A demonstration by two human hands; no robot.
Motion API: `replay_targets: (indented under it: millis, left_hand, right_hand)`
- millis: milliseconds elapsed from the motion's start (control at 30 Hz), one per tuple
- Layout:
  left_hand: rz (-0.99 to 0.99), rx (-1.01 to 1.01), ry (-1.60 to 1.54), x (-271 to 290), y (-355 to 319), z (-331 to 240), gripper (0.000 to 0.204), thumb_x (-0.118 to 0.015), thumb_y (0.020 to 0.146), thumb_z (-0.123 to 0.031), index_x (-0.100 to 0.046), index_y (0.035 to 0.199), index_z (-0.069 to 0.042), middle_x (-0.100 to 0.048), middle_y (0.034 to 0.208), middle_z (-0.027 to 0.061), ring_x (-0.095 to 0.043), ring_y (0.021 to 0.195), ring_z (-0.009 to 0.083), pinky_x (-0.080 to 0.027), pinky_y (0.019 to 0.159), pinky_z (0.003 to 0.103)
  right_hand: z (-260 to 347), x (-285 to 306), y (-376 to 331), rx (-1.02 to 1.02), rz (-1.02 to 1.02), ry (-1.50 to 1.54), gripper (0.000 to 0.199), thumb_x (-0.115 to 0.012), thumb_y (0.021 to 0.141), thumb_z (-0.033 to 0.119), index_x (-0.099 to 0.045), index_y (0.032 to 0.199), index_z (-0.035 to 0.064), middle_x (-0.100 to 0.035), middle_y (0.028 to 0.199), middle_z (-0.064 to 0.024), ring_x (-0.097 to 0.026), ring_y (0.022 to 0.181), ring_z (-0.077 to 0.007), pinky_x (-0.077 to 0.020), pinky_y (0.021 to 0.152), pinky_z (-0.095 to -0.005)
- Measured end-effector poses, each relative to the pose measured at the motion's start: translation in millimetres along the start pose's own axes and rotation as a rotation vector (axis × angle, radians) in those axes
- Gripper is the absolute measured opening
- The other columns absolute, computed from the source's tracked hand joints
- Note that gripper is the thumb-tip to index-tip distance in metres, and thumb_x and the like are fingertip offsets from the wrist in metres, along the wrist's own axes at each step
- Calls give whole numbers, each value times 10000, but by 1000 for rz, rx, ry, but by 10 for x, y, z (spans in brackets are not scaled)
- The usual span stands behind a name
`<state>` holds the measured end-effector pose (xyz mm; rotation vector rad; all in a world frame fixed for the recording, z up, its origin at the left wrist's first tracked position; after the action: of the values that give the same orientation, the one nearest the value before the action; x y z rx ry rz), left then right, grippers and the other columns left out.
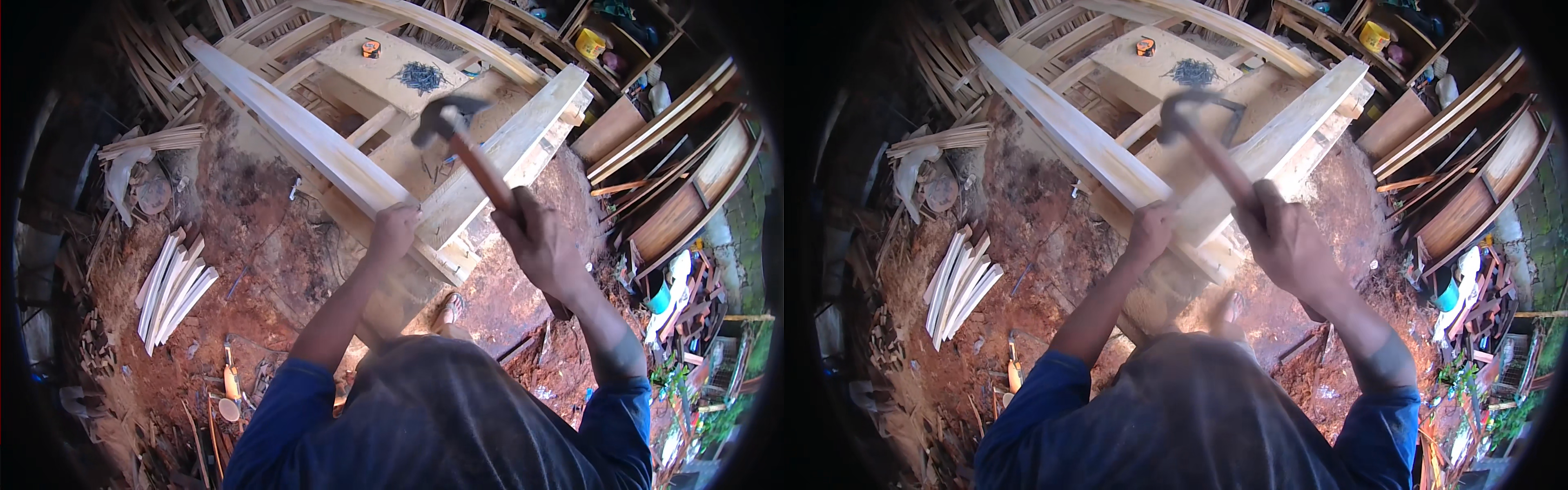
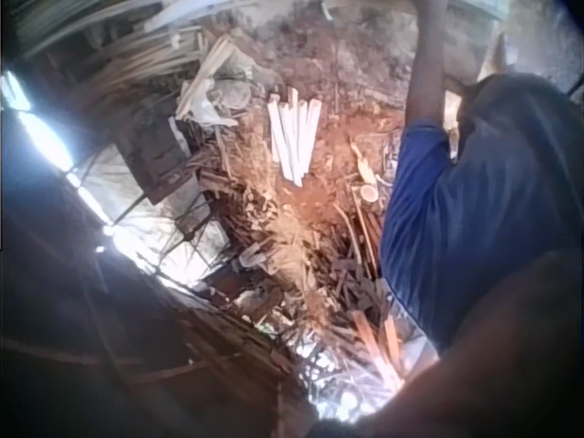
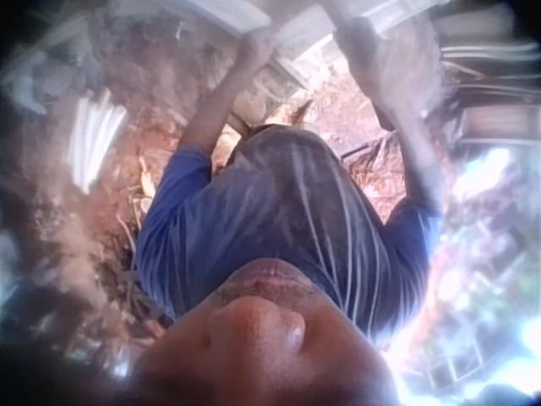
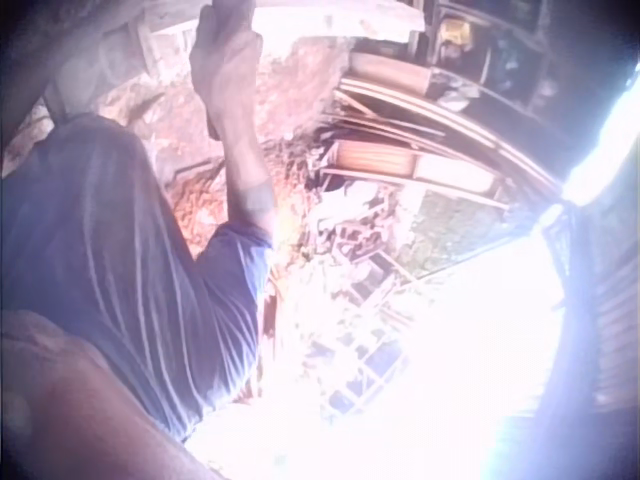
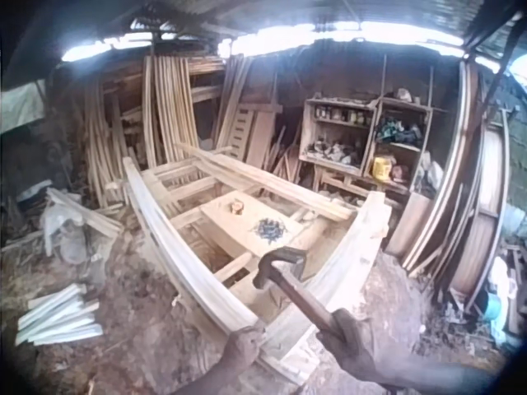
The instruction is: The person hammers nails into the corner joints of a wooden frame, then picks up and repositions several long wooden pieces.
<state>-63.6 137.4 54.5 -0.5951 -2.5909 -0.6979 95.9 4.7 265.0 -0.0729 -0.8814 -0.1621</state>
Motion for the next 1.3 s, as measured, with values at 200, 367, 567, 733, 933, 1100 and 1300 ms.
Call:
replay_targets:
  millis: [200, 367, 567, 733, 933, 1100, 1300]
  left_hand:
    - [29, 7, -38, -136, 75, -88, 161, -676, 903, -55, -724, 1010, 56, -707, 928, 237, -688, 871, 413, -542, 772, 434]
    - [-88, 5, -88, 99, -52, -69, 182, -645, 905, -60, -733, 1025, 44, -703, 872, 212, -693, 777, 351, -531, 727, 416]
    - [-86, 399, -108, 132, -305, 175, 223, -675, 909, -144, -730, 928, 71, -669, 722, 199, -629, 639, 256, -485, 658, 389]
    - [-109, 408, -183, -9, -377, 378, 241, -667, 883, -166, -712, 893, 71, -636, 657, 194, -572, 581, 207, -454, 611, 372]
    - [-166, 408, -118, 162, -357, 232, 245, -654, 859, -185, -709, 863, 54, -612, 635, 196, -559, 547, 212, -452, 602, 383]
    - [-186, 365, -102, 100, -326, 162, 261, -646, 868, -207, -724, 868, 41, -638, 663, 198, -618, 586, 265, -475, 627, 417]
    - [-197, 390, 2, 95, -404, 201, 219, -652, 892, -174, -723, 887, 33, -680, 747, 209, -679, 690, 356, -503, 664, 421]
  right_hand:
    - [-731, -556, -160, 92, 41, -283, 240, -514, 1055, 257, -520, 1068, 17, -609, 609, -214, -628, 531, -440, -464, 486, -512]
    - [-235, 49, -12, 56, -3, -110, 226, -592, 1039, 229, -553, 958, 22, -599, 619, -149, -620, 521, -260, -467, 501, -431]
    - [254, 417, -80, -62, -335, 364, 291, -569, 1066, 296, -549, 1050, 6, -504, 561, -30, -507, 463, -119, -391, 424, -323]
    - [-521, -568, -98, 22, 215, -238, 261, -584, 1032, 243, -559, 1063, -15, -648, 694, -236, -680, 634, -436, -510, 529, -521]
    - [445, 449, 74, -118, -183, 222, 250, -558, 1070, 268, -536, 979, 36, -563, 631, -51, -565, 482, -138, -436, 438, -349]
    - [-193, -175, 49, -36, -134, -425, 390, -549, 1065, 299, -532, 1227, -55, -622, 655, -139, -643, 556, -212, -508, 486, -368]
    - [-341, -218, -107, -293, 245, -98, 325, -637, 1009, 329, -581, 998, 9, -579, 656, -94, -593, 520, -165, -487, 502, -352]
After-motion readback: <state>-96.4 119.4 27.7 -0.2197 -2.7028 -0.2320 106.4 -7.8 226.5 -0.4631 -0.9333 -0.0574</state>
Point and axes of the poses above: each hand's wrist, its own y-axis towards the middle knuckle, its own x-axis out of the back of the hand, z = x × y, the point moved 7 cm from there along y, towards the middle knuckle
